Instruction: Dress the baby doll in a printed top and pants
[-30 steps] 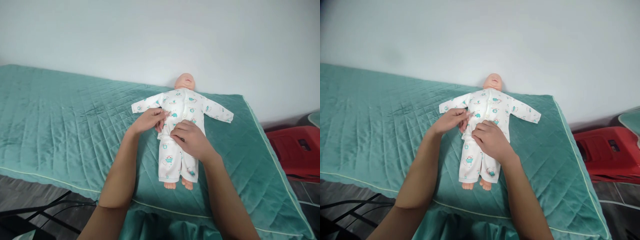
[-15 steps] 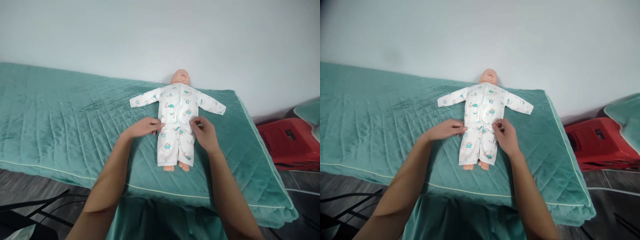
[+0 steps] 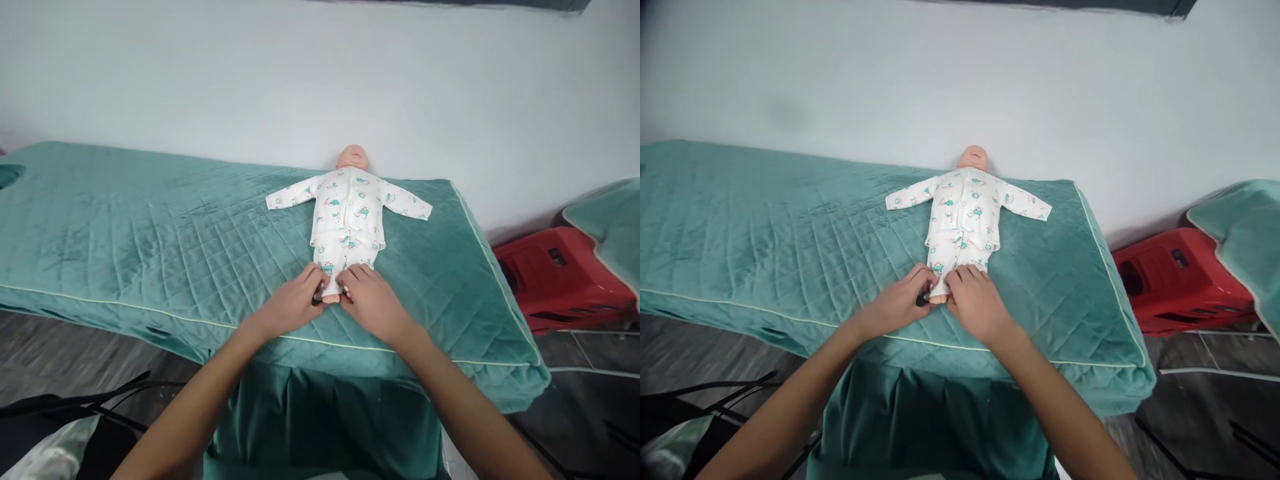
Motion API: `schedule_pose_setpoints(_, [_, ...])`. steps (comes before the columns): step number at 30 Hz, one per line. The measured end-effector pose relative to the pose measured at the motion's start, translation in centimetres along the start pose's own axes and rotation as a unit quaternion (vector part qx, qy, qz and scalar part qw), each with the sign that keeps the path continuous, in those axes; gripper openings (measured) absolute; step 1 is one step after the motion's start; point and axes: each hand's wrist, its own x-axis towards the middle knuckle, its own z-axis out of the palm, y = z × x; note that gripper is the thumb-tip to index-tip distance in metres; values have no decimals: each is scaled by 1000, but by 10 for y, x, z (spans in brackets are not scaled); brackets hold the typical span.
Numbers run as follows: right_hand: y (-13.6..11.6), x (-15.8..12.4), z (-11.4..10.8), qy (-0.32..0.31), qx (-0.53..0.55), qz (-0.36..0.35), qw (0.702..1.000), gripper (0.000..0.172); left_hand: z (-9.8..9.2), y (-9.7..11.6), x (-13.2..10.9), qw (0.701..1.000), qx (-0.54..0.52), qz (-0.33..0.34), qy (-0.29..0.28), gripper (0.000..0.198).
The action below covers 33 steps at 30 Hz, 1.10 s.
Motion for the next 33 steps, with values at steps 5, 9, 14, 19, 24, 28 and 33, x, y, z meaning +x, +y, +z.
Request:
schedule_pose_setpoints(5, [-11,-5,9,34,-9,11,999,14,13,1,-4,998,-50,-17,37,8])
schedule_pose_setpoints(9, [-11,-14,3,56,32,-6,998,16,11,5,-12,994,-81,-34,59,3])
schedule_pose_setpoints(14, [-6,-27,-7,64,111,-30,991,17,4,11,-23,994,-63,-26,86,13])
schedule_pose_setpoints(19, [21,-44,4,110,175,100,973,24,2,16,-22,996,-31,-2,89,7])
schedule_pose_setpoints(24, [35,-41,22,79,165,151,972,16,8,30,6,990,68,71,105,14])
schedule_pose_setpoints(28, [29,-27,13,78,168,131,974,3,16,42,25,987,129,66,74,16])
schedule_pose_setpoints(33, [20,-19,-11,124,217,106,962,10,19,50,33,985,150,34,81,12])
